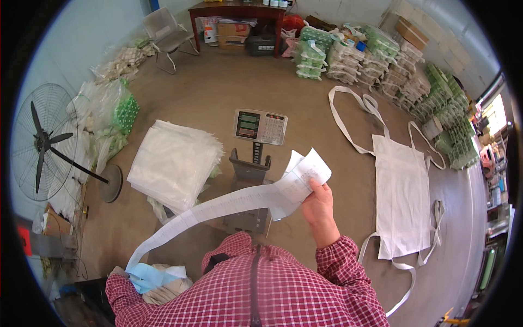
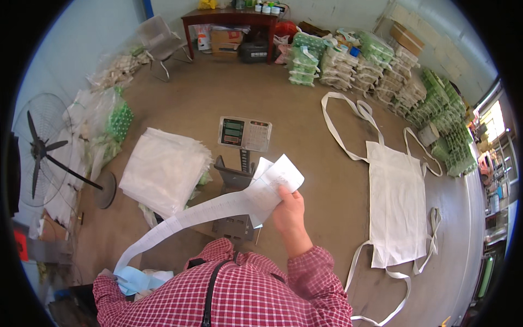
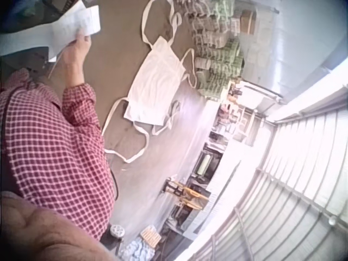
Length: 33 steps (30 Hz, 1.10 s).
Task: Checking inventory records by weighing plastic bags and verifying lists in a logbook.
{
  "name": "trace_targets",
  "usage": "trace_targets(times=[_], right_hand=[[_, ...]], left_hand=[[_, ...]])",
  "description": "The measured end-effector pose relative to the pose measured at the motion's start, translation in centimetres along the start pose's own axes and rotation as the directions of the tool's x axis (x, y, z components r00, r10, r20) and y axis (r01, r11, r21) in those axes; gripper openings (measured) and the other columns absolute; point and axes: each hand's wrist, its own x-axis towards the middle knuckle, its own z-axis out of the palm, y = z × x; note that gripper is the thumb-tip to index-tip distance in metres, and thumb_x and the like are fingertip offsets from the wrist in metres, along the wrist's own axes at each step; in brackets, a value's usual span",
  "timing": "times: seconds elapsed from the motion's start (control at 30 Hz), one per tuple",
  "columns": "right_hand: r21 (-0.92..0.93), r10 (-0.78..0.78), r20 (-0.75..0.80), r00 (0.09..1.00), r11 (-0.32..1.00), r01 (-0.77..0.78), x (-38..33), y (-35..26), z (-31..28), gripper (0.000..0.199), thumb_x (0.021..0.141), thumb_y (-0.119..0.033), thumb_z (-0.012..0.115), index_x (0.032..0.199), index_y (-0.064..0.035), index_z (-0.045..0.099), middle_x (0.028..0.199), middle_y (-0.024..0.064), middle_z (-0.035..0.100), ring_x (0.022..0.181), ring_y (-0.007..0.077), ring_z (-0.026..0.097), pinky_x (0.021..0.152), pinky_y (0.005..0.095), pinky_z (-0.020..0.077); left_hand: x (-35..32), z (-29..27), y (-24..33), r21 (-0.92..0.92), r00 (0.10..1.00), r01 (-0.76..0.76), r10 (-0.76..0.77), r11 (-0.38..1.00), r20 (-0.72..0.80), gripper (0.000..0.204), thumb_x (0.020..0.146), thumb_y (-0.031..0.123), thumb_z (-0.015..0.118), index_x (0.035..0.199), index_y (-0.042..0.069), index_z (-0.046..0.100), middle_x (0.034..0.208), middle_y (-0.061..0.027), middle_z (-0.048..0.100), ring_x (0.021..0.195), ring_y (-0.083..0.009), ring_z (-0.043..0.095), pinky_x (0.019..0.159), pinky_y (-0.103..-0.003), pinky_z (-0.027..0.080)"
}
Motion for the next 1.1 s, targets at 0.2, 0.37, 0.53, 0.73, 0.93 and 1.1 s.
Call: trace_targets(times=[0.2,0.37,0.53,0.73,0.93,1.1], right_hand=[[0.050,-0.049,-0.074,0.996,0.997,0.052,-1.1,-2.8,-1.1,0.034,0.087,-0.011,0.046,0.119,0.0015,0.044,0.116,0.0113,0.054,0.107,0.0255,0.053,0.094,0.0409,0.0406],[0.060,-0.114,-0.170,0.979,0.990,0.126,-1.9,-4.8,-2.2,0.036,0.087,-0.013,0.046,0.121,-0.0002,0.043,0.118,0.0115,0.053,0.109,0.0261,0.051,0.095,0.0417,0.0393],[0.131,-0.180,-0.149,0.972,0.971,0.200,-2.5,-6.4,-3.2,0.037,0.086,-0.012,0.046,0.122,-0.0012,0.043,0.119,0.0108,0.052,0.110,0.0257,0.050,0.096,0.0420,0.0377],[0.118,-0.241,-0.134,0.961,0.959,0.257,-2.8,-7.3,-3.2,0.037,0.086,-0.012,0.048,0.122,-0.0012,0.044,0.119,0.0101,0.052,0.110,0.0255,0.050,0.097,0.0412,0.0367],[0.026,-0.243,-0.099,0.965,0.969,0.247,-3.5,-7.0,-1.9,0.034,0.087,-0.011,0.048,0.119,0.0008,0.045,0.115,0.0105,0.055,0.106,0.0245,0.053,0.093,0.0410,0.0406],[-0.062,-0.245,-0.064,0.967,0.968,0.241,-3.9,-5.8,-0.2,0.032,0.087,-0.009,0.048,0.116,0.0030,0.047,0.111,0.0117,0.056,0.102,0.0245,0.056,0.090,0.0405,0.0439]], left_hand=[[0.8,-1.5,1.8,0.025,1.000,0.000,0.000,1.000,-0.023,0.031,0.084,0.022,0.056,0.113,0.012,0.060,0.116,-0.0062,0.058,0.107,-0.0193,0.055,0.088,-0.031,0.043],[1.0,-2.5,3.2,0.045,0.999,-0.006,0.008,0.999,-0.047,0.031,0.084,0.021,0.057,0.112,0.011,0.060,0.116,-0.0070,0.058,0.107,-0.0199,0.055,0.088,-0.031,0.043],[1.3,-3.3,4.5,0.039,0.997,-0.031,0.034,0.999,-0.070,0.030,0.083,0.021,0.058,0.112,0.011,0.061,0.115,-0.0078,0.059,0.106,-0.0205,0.056,0.088,-0.032,0.044],[3.7,-3.3,5.5,-0.037,0.982,-0.142,0.136,0.989,-0.133,0.030,0.078,0.014,0.063,0.107,0.005,0.062,0.107,-0.0140,0.062,0.099,-0.0273,0.059,0.085,-0.035,0.046],[2.4,-4.4,9.4,-0.033,0.941,-0.318,0.311,0.948,-0.130,0.029,0.077,0.014,0.062,0.105,0.004,0.062,0.106,-0.0157,0.061,0.099,-0.0296,0.059,0.082,-0.037,0.046],[2.2,-5.2,14.8,0.213,0.764,-0.570,0.607,0.794,-0.217,0.028,0.075,0.015,0.056,0.100,0.006,0.063,0.106,-0.0177,0.060,0.101,-0.0325,0.056,0.085,-0.039,0.045]])
